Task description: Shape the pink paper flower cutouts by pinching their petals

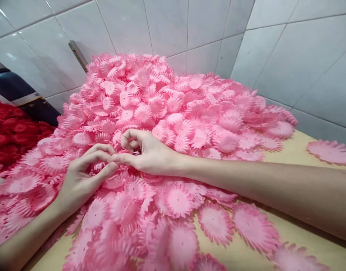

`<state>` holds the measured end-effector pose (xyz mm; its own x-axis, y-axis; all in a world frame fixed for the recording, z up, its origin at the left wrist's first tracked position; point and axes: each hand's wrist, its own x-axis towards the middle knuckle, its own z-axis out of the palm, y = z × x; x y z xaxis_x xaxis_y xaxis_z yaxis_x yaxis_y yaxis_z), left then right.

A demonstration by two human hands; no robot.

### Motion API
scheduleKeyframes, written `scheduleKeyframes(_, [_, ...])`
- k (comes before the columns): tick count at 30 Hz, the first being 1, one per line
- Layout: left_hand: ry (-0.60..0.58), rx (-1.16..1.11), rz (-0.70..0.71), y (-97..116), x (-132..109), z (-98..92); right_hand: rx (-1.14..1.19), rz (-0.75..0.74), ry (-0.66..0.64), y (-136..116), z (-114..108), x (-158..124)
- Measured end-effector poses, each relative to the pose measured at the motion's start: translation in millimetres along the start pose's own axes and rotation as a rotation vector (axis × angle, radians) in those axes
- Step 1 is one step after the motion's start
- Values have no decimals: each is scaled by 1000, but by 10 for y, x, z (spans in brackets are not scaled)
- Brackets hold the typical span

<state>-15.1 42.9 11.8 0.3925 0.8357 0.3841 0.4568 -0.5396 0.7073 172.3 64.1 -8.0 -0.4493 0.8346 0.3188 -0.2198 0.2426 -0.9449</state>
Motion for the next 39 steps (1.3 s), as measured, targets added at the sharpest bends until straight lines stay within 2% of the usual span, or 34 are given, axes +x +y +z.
scheduleKeyframes(5, [-39, 16, -30, -19, 8, 22, -25, 9, -14, 6, -18, 0])
scheduleKeyframes(12, [-70, -4, -34, -42, 3, -19, 56, 16, -64, 26, -17, 13])
scheduleKeyframes(21, [-69, 47, 2, 3, 12, 3, -28, 33, -95, 12, -22, -4])
scheduleKeyframes(24, [-62, 14, -34, -23, 4, -7, -32, 25, -87, 8, -22, 0])
scheduleKeyframes(27, [42, -117, -133, -75, -15, -16, 27, 32, -55, 0, -23, 9])
scheduleKeyframes(32, [336, -283, -237, -85, -32, 57, 24, 76, 68, -18, -10, 24])
scheduleKeyframes(35, [479, -382, -338, -72, 5, 92, 34, 78, 79, -27, -8, 25])
scheduleKeyframes(39, [665, -446, -469, -137, 83, 42, 40, 92, 112, -38, -18, 16])
